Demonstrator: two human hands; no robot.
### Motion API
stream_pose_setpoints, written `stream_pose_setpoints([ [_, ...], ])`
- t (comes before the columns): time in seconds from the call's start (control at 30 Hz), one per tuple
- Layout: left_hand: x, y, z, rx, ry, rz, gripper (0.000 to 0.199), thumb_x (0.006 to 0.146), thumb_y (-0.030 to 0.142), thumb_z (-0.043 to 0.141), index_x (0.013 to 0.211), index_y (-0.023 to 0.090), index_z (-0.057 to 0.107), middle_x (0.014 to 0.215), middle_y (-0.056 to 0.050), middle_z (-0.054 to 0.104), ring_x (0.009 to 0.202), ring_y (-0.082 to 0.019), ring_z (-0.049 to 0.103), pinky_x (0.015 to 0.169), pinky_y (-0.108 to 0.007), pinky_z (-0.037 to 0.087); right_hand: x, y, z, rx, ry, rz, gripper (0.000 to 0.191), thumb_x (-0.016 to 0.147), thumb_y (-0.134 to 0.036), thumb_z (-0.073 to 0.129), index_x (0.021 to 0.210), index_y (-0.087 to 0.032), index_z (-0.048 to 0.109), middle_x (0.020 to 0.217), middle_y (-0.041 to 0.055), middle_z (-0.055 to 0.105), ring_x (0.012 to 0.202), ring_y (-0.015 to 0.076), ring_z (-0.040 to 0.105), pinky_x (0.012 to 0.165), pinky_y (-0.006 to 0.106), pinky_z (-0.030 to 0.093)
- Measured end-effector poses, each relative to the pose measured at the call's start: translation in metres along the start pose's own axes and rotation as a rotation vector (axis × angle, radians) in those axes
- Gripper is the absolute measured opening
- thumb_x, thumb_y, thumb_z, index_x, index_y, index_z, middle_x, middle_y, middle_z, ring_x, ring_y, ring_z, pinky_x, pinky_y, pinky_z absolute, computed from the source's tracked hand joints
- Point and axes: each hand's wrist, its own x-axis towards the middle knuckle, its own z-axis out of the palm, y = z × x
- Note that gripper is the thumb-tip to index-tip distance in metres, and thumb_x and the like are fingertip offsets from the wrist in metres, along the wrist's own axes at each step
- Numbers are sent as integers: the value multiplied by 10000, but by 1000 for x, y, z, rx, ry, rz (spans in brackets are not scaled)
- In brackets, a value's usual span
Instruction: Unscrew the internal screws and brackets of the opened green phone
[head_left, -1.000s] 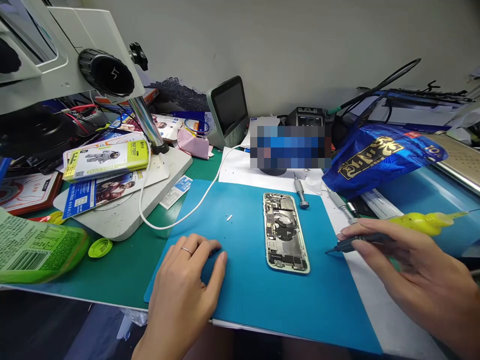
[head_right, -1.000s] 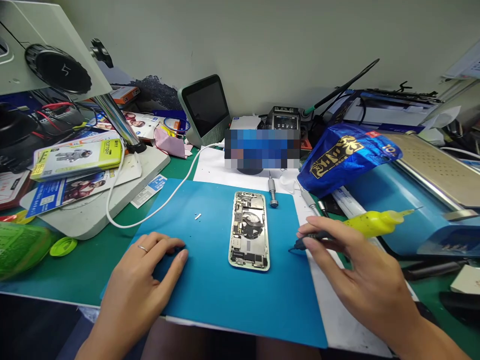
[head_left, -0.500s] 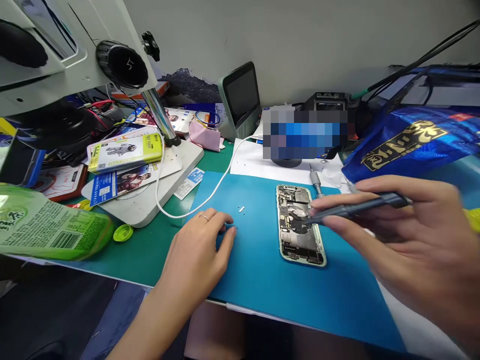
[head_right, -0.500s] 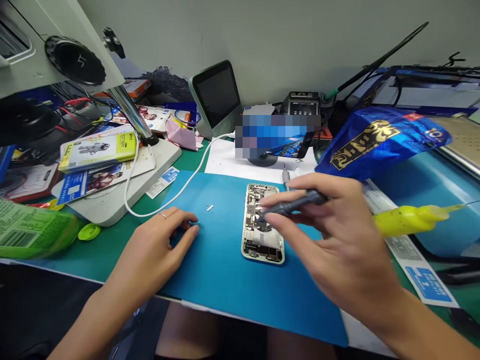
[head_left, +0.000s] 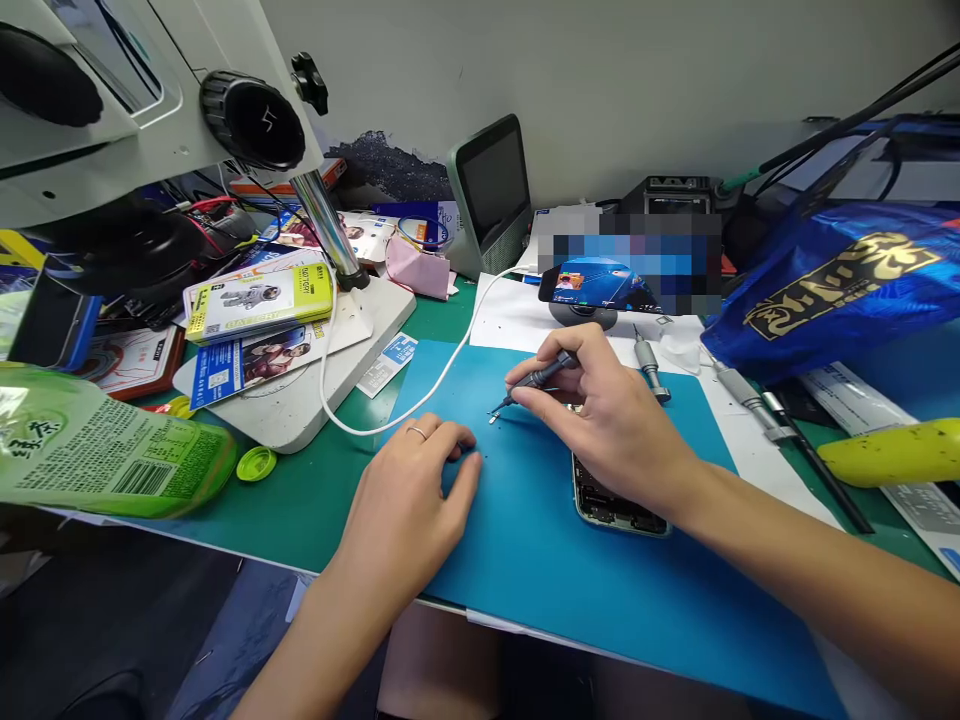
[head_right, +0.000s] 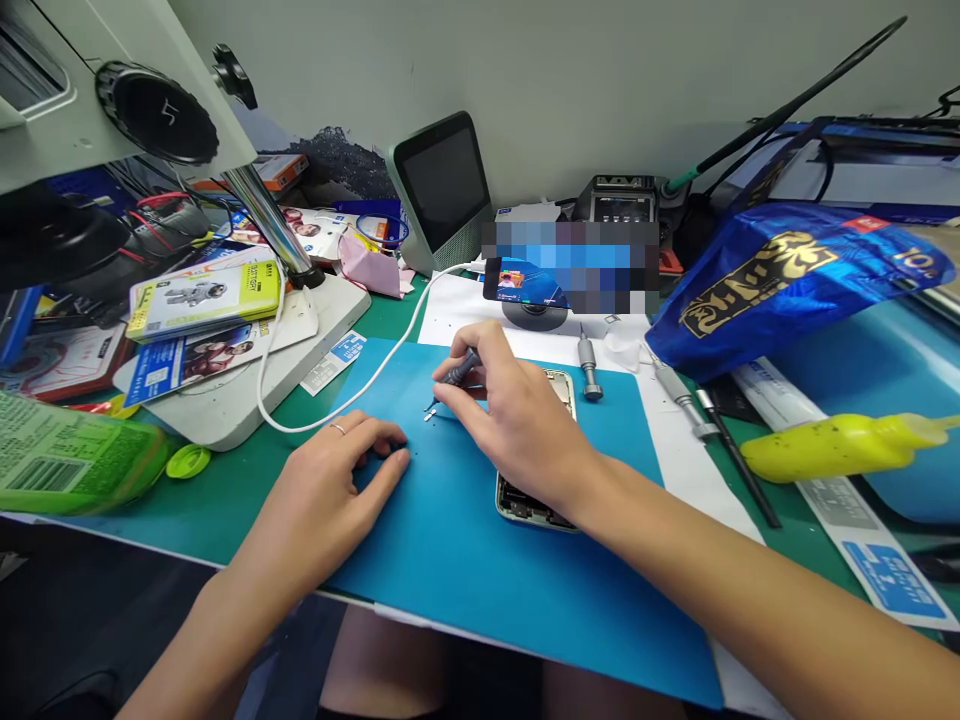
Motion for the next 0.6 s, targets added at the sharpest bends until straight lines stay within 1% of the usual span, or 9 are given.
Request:
stream_pose_setpoints([
  [0.1,1,1,-2,-15,-6,7,111,1008,252,565,962,233,664,921,-5,656,895,-207,630,777,-350,437,1,0,1,1,-5,4,271,974,-381,659,1046,-270,422,1037,0,748,905,195,770,878,392,651],
  [0.23,4,0,-7,-19,-18,18,125,1013,252,561,949,236,666,896,6,674,850,-195,634,736,-334,437,4,1,1,5,-5,-15,260,976,-340,660,1053,-273,421,1036,-15,750,910,186,773,876,374,650],
  [0.33,7,-2,-11,-10,-14,17,124,1015,265,563,979,238,678,875,10,678,817,-192,636,706,-328,433,5,1,1,-3,2,-46,249,978,-309,666,1051,-262,433,1023,-10,755,894,179,775,858,355,660],
  [0.4,10,0,-15,9,-10,21,132,1017,275,563,1022,236,689,891,7,682,803,-193,636,698,-331,432,3,-1,-3,-10,29,-86,254,978,-312,677,1057,-255,442,1022,0,759,898,177,778,843,336,670],
  [0.5,17,11,-19,75,1,79,166,1022,285,556,1087,232,700,960,-1,691,768,-184,629,695,-337,434,-3,-4,-18,-30,118,-172,267,977,-290,691,1097,-259,456,1011,5,759,898,168,785,795,285,685],
  [0.57,25,23,-20,137,10,162,190,1022,289,551,1108,221,707,1004,-17,697,757,-188,628,687,-341,428,-11,-5,-34,-67,210,-251,294,961,-225,710,1134,-265,475,991,6,752,888,170,790,758,265,693],
  [0.6,31,30,-20,160,11,213,199,1021,292,549,1105,212,711,1016,-28,699,765,-196,630,682,-344,421,-15,-5,-44,-92,275,-302,324,946,-181,720,1158,-267,490,986,7,742,891,172,791,753,259,695],
])
